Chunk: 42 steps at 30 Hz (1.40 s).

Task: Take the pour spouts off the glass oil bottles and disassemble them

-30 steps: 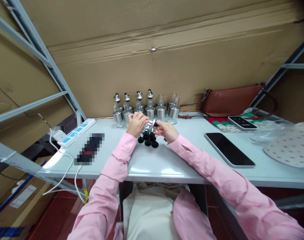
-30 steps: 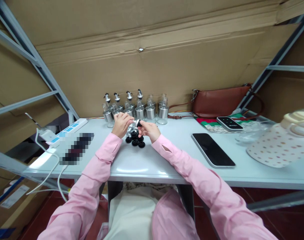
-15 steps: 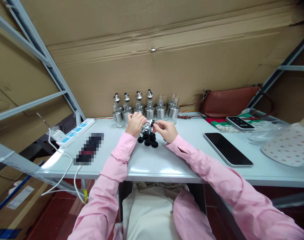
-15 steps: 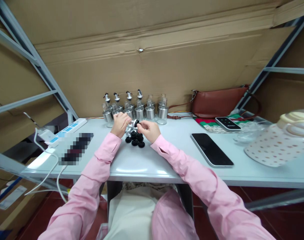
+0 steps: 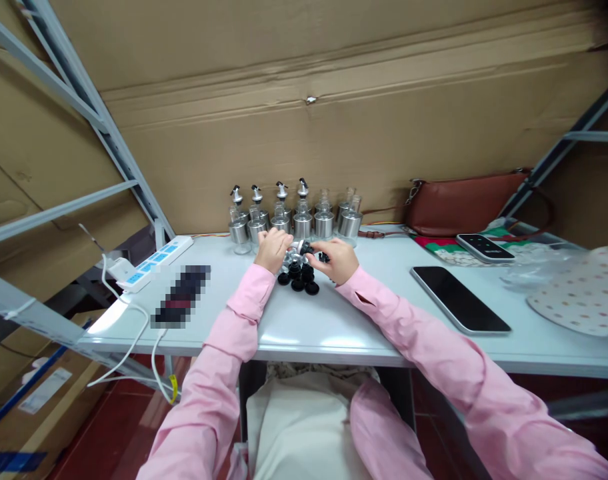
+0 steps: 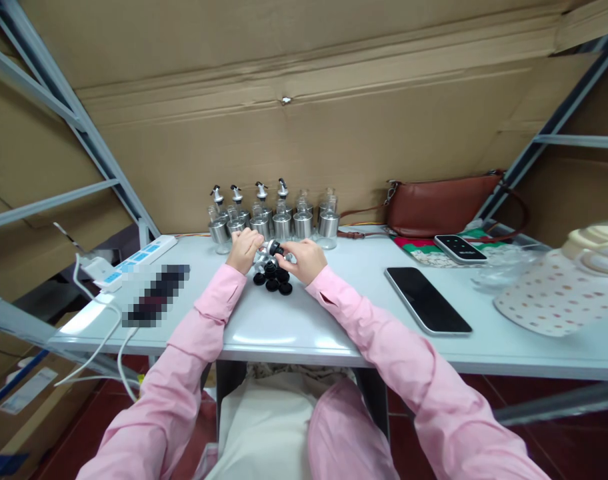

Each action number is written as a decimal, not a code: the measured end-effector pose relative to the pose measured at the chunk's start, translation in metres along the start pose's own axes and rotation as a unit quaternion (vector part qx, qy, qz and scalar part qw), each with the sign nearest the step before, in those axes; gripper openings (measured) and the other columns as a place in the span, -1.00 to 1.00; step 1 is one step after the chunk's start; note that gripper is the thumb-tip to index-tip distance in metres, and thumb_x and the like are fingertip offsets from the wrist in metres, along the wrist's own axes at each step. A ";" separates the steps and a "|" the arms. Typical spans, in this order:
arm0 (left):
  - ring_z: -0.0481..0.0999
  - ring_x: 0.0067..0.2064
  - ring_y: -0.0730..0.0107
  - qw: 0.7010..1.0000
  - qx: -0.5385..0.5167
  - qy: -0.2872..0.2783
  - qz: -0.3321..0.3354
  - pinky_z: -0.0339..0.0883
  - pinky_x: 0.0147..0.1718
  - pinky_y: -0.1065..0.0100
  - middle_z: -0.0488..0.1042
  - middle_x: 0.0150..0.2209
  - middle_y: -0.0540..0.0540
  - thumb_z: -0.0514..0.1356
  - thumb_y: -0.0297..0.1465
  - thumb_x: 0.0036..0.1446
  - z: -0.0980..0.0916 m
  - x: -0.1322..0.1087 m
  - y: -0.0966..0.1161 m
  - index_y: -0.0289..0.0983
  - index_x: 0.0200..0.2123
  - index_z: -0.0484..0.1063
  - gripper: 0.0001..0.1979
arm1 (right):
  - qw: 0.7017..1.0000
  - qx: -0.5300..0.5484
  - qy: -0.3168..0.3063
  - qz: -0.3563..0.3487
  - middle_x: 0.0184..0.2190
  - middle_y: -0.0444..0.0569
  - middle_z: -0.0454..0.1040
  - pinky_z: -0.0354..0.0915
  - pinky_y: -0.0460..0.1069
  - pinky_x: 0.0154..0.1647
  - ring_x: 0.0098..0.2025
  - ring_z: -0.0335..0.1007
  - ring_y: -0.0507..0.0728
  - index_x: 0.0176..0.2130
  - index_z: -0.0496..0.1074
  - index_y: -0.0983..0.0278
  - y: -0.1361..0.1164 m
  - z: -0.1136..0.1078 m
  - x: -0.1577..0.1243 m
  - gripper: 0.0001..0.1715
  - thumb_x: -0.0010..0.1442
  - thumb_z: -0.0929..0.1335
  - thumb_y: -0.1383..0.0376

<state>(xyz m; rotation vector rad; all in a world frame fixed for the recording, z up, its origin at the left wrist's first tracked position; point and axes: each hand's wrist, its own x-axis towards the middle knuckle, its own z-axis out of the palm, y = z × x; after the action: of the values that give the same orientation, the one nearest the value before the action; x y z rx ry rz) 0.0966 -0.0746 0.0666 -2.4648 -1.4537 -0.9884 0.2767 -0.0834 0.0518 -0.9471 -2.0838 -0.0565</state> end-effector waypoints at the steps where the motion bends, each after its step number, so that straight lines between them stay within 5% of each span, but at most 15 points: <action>1: 0.27 -0.29 0.37 1.000 -0.001 0.002 -0.002 -0.01 -0.21 0.22 0.34 -0.47 -0.02 -0.25 -0.26 0.30 0.001 0.000 -0.002 -0.28 -0.57 0.25 -0.52 | 1.000 0.001 0.000 -0.008 -0.39 0.01 0.56 0.21 0.02 -0.21 -0.35 0.43 0.13 -0.35 0.44 0.26 0.001 0.000 0.000 -0.77 0.08 0.26 0.21; 8: 0.30 -0.31 0.36 0.982 -0.016 0.086 -0.165 0.10 -0.27 0.29 0.33 -0.47 -0.06 -0.24 -0.35 0.27 -0.004 -0.003 -0.043 -0.25 -0.58 0.18 -0.59 | 0.996 -0.002 0.085 -0.035 -0.30 0.05 0.53 0.24 0.04 -0.20 -0.26 0.43 0.16 -0.24 0.41 0.28 0.013 -0.012 -0.003 -0.74 0.06 0.24 0.32; 17: 0.30 -0.18 0.31 0.986 0.052 -0.105 -0.116 0.04 -0.19 0.23 0.38 -0.37 -0.05 -0.08 -0.22 0.23 0.021 -0.009 -0.035 -0.27 -0.50 0.27 -0.66 | 0.996 -0.017 0.070 -0.044 -0.33 0.06 0.51 0.23 0.04 -0.25 -0.27 0.40 0.18 -0.21 0.40 0.28 0.012 -0.016 -0.004 -0.75 0.08 0.24 0.32; 22: 0.28 -0.13 0.24 0.980 0.039 -0.141 -0.138 0.06 -0.16 0.17 0.36 -0.32 -0.08 -0.09 -0.18 0.22 0.019 -0.009 -0.039 -0.27 -0.46 0.32 -0.63 | 0.998 -0.015 0.052 -0.040 -0.33 0.05 0.50 0.21 0.05 -0.24 -0.27 0.39 0.18 -0.21 0.39 0.28 0.010 -0.017 -0.004 -0.75 0.08 0.25 0.31; 26: 0.25 -0.03 0.20 0.972 -0.020 -0.155 -0.173 0.11 -0.08 0.16 0.32 -0.18 -0.06 0.18 -0.20 0.01 0.012 -0.009 -0.046 -0.19 -0.26 0.38 -0.75 | 0.998 -0.017 0.045 -0.037 -0.32 0.06 0.50 0.20 0.04 -0.24 -0.25 0.38 0.18 -0.20 0.39 0.29 0.012 -0.016 -0.004 -0.74 0.08 0.25 0.31; 30: 0.18 0.07 0.16 0.962 -0.054 -0.215 -0.161 0.11 -0.01 0.16 0.24 -0.06 -0.06 0.32 -0.37 -0.21 0.011 -0.011 -0.053 -0.09 -0.12 0.36 -0.52 | 0.999 -0.005 0.033 -0.023 -0.29 0.05 0.49 0.21 0.03 -0.24 -0.25 0.39 0.17 -0.16 0.35 0.30 0.017 -0.011 -0.005 -0.68 0.03 0.26 0.36; 37: 0.19 0.05 0.13 0.970 -0.020 -0.192 -0.148 0.11 -0.02 0.09 0.28 -0.08 -0.08 0.25 -0.35 -0.10 0.026 -0.014 -0.045 -0.15 -0.21 0.39 -0.70 | 0.999 -0.036 -0.015 -0.026 -0.33 0.03 0.48 0.17 0.01 -0.28 -0.27 0.33 0.17 -0.26 0.38 0.27 0.022 -0.007 -0.006 -0.76 0.00 0.26 0.40; 42: 0.18 0.06 0.10 0.975 0.008 -0.173 -0.141 0.11 -0.05 0.07 0.28 -0.06 -0.10 0.20 -0.44 -0.11 0.028 -0.016 -0.038 -0.17 -0.20 0.38 -0.69 | 0.984 -0.095 -0.148 -0.007 -0.39 -0.04 0.50 0.08 0.00 -0.32 -0.28 0.31 0.17 -0.32 0.42 0.23 0.020 -0.011 -0.007 -0.76 -0.10 0.33 0.39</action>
<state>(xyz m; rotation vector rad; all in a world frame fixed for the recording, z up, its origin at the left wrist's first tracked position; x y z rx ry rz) 0.0734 -0.0549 0.0270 -2.5630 -1.9503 -0.5931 0.2994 -0.0768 0.0487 -1.1108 -2.3910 -0.1311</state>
